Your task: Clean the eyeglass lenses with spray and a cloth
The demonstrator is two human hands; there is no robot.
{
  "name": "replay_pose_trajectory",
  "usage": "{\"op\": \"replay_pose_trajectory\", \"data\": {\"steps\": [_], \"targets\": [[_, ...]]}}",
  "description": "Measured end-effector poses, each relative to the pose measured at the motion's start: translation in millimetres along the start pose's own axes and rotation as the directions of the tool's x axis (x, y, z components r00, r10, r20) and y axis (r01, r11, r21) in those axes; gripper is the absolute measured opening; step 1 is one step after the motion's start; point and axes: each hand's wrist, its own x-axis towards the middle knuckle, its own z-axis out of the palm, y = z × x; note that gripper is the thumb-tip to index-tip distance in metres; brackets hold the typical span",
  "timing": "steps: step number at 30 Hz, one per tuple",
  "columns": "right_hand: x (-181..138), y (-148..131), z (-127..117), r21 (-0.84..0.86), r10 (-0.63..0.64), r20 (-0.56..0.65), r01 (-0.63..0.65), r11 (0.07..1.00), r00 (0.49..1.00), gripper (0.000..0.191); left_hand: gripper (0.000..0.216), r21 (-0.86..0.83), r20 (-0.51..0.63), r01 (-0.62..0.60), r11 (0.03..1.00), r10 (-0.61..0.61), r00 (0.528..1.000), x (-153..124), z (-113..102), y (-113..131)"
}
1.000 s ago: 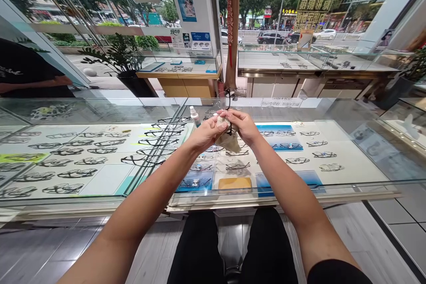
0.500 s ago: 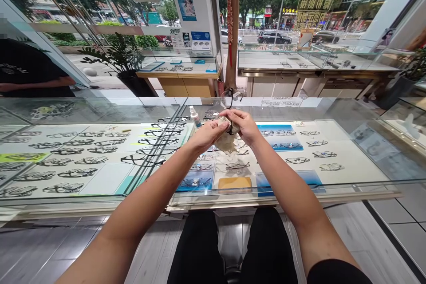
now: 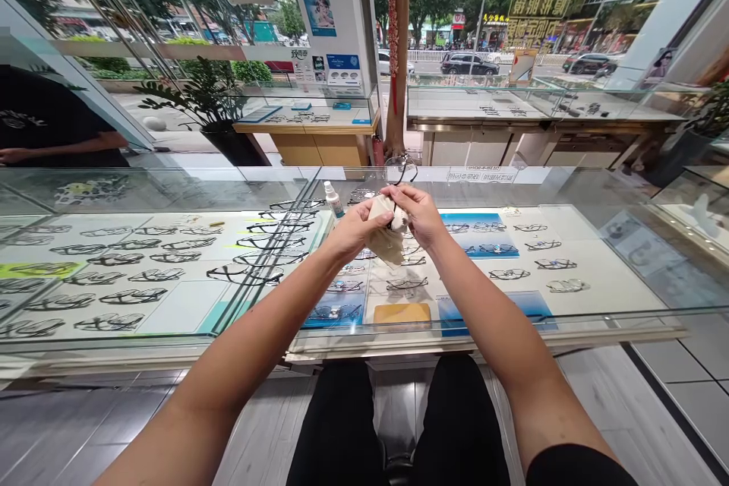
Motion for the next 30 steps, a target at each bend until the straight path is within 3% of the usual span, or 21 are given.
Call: {"op": "replay_pose_trajectory", "data": {"steps": [15, 21, 30], "targets": [[-0.3, -3.5, -5.0, -0.017, 0.036, 0.081, -0.035, 0.999, 0.996, 0.053, 0.060, 0.005, 0.127, 0.017, 1.000, -0.017, 0.992, 0.6, -3.3, 0.3], [1.2, -0.4, -5.3, -0.010, 0.063, 0.056, -0.062, 0.998, 0.996, 0.055, 0.056, 0.089, 0.022, -0.045, 0.995, 0.043, 0.999, -1.4, 0.5, 0.3], [1.9, 1.0, -2.7, 0.067, 0.048, 0.044, -0.051, 0.996, 0.998, 0.056, 0.057, 0.142, -0.024, -0.123, 0.982, 0.128, 0.991, 1.1, 1.7, -5.4]]}}
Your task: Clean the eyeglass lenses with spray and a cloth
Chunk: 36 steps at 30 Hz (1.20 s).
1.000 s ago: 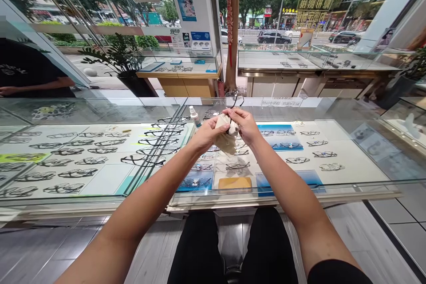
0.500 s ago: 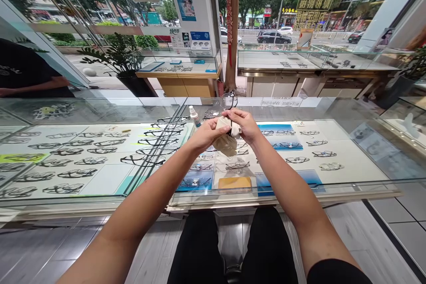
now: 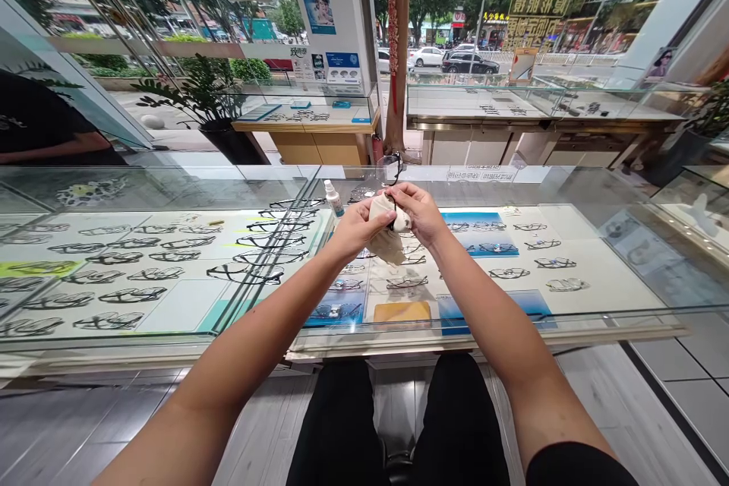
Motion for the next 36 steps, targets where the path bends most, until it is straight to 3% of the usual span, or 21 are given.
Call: {"op": "replay_pose_trajectory", "data": {"steps": [11, 17, 24, 30, 36], "targets": [[-0.8, 4.4, 1.4, -0.033, -0.030, 0.026, 0.031, 0.999, 0.999, 0.053, 0.053, 0.035, -0.142, -0.081, 0.996, 0.086, 0.986, 1.4, 3.7, -6.8], [0.6, 7.1, 0.8, -0.031, -0.051, 0.037, 0.052, 0.998, 0.998, 0.049, 0.064, 0.040, -0.166, -0.137, 0.990, 0.141, 0.976, 1.1, 4.7, -4.1], [3.4, 5.9, -4.3, -0.008, -0.023, -0.018, 0.023, 1.000, 1.000, 0.049, 0.068, -0.034, 0.021, -0.049, 0.998, 0.050, 0.999, 6.1, -6.3, -4.7], [4.9, 2.7, -7.8, 0.003, -0.030, -0.013, 0.030, 1.000, 0.999, 0.046, 0.059, -0.140, 0.230, 0.075, 0.987, -0.041, 0.972, 4.5, -15.1, -0.6], [6.6, 3.2, -9.7, -0.023, -0.022, -0.031, 0.022, 1.000, 0.999, 0.047, 0.064, -0.115, 0.288, 0.117, 0.986, -0.079, 0.954, 1.0, -17.0, 4.9]]}}
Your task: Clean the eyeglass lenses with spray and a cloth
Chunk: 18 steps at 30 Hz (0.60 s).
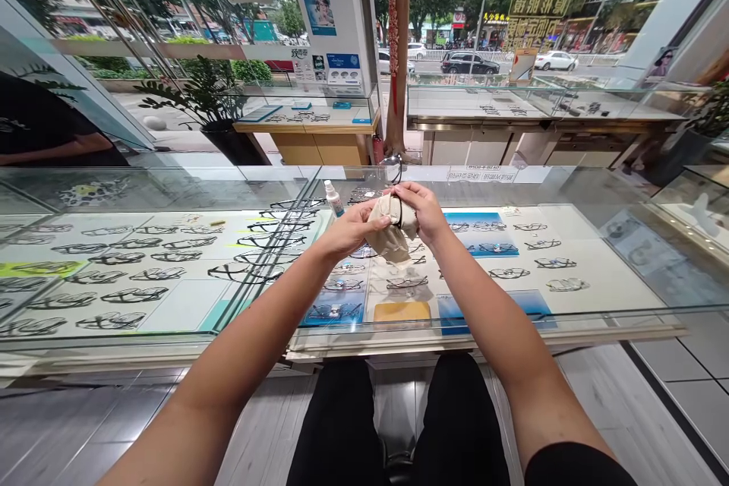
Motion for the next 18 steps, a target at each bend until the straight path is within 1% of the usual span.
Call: {"op": "replay_pose_trajectory", "data": {"steps": [10, 18], "targets": [[-0.1, 0.1, 0.6, 0.001, 0.004, 0.002, -0.004, 1.000, 1.000, 0.048, 0.073, 0.060, -0.058, -0.040, 0.997, 0.044, 0.997, 4.2, 0.3, -3.2], [-1.7, -1.1, 2.0, -0.009, 0.000, 0.011, 0.000, 1.000, 1.000, 0.051, 0.068, 0.091, -0.099, -0.045, 0.995, 0.054, 0.994, 3.5, 1.3, -2.7]]}}
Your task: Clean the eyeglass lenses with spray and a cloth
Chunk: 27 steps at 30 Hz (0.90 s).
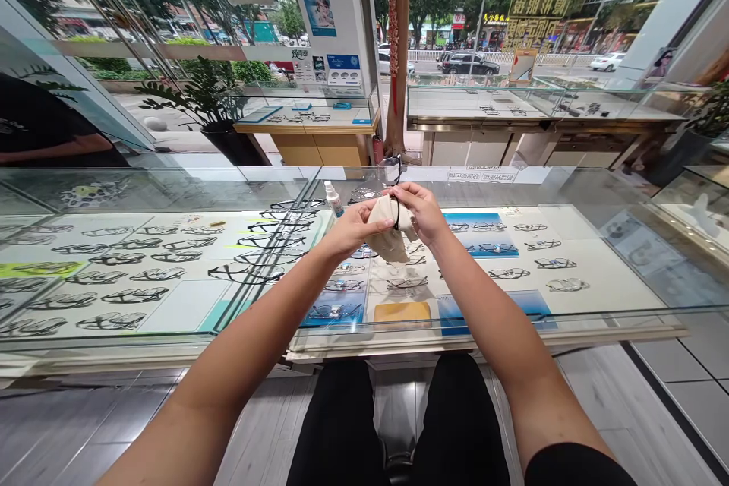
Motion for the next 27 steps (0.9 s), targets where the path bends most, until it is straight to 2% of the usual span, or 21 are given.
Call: {"op": "replay_pose_trajectory", "data": {"steps": [5, 17, 27], "targets": [[-0.9, -0.9, 0.4, 0.001, 0.001, 0.007, -0.001, 1.000, 1.000, 0.050, 0.061, 0.005, -0.025, 0.005, 1.000, -0.005, 1.000, 0.2, 0.9, -0.5], [-3.2, -0.3, 4.6, 0.029, 0.013, 0.037, -0.014, 0.999, 0.999, 0.050, 0.055, 0.007, -0.168, -0.012, 1.000, 0.013, 0.986, 1.3, 9.4, -1.4], [-5.4, 1.2, 4.7, 0.015, 0.003, 0.090, -0.004, 1.000, 0.996, 0.046, 0.066, -0.021, -0.260, -0.071, 0.997, 0.063, 0.964, 5.8, 9.4, -9.9]]}}
